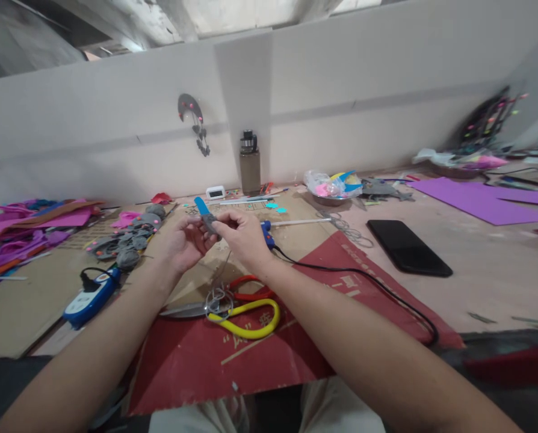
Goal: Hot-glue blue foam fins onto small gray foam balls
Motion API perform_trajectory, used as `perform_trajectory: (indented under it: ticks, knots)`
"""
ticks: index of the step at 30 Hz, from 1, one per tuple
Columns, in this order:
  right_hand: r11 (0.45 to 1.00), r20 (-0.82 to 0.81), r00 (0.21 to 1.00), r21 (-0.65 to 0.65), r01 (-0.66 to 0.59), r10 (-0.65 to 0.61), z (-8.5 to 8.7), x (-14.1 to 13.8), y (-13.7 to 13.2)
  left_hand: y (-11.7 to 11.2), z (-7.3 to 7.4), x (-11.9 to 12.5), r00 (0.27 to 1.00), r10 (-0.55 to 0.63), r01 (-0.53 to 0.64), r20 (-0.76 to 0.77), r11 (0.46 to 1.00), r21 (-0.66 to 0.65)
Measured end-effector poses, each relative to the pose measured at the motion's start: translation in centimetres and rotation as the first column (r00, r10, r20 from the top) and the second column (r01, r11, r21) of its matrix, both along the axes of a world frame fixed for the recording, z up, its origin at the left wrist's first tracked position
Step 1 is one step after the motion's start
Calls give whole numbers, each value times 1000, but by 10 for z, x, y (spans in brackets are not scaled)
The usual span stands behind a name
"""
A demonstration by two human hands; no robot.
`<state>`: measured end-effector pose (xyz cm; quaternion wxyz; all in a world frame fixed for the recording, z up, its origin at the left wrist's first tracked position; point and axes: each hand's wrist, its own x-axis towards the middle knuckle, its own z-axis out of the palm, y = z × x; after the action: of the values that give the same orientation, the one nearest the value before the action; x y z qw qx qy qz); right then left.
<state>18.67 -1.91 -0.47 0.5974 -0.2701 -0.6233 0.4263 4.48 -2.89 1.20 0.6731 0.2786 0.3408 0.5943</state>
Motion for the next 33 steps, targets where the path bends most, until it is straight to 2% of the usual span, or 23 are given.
perform_trajectory:
  ticks: [8, 15, 22, 25, 27, 29, 31, 33]
  knots:
    - [990, -107, 994, -139, -25, 10, -8, 5, 11, -5, 3, 8, 996, 58, -47, -71, 987, 153]
    - [990, -110, 994, -136, -42, 27, -14, 4, 16, -3, -1, 9, 986, 131, -107, -108, 973, 203]
    - [981, -176, 971, -86, -177, 160, -10, 4, 9, -2, 4, 5, 993, 44, -14, -108, 965, 263]
    - [980, -195, 972, -119, -159, 134, -7, 3, 8, -1, 2, 8, 993, 27, 0, -116, 976, 220]
    - [979, -195, 979, -182, -89, 53, -7, 3, 9, 0, -3, 10, 984, 85, -52, -159, 978, 202]
    - [972, -186, 982, -235, -8, -37, -9, 2, 12, 1, -8, 13, 952, 211, -159, -220, 959, 235]
    - [965, -166, 981, -256, 53, -98, -10, 3, 15, 1, -12, 14, 874, 385, -290, -296, 903, 318]
    - [965, -121, 982, -235, 115, -146, -10, 3, 16, -1, -14, 16, 787, 466, -297, -405, 861, 413]
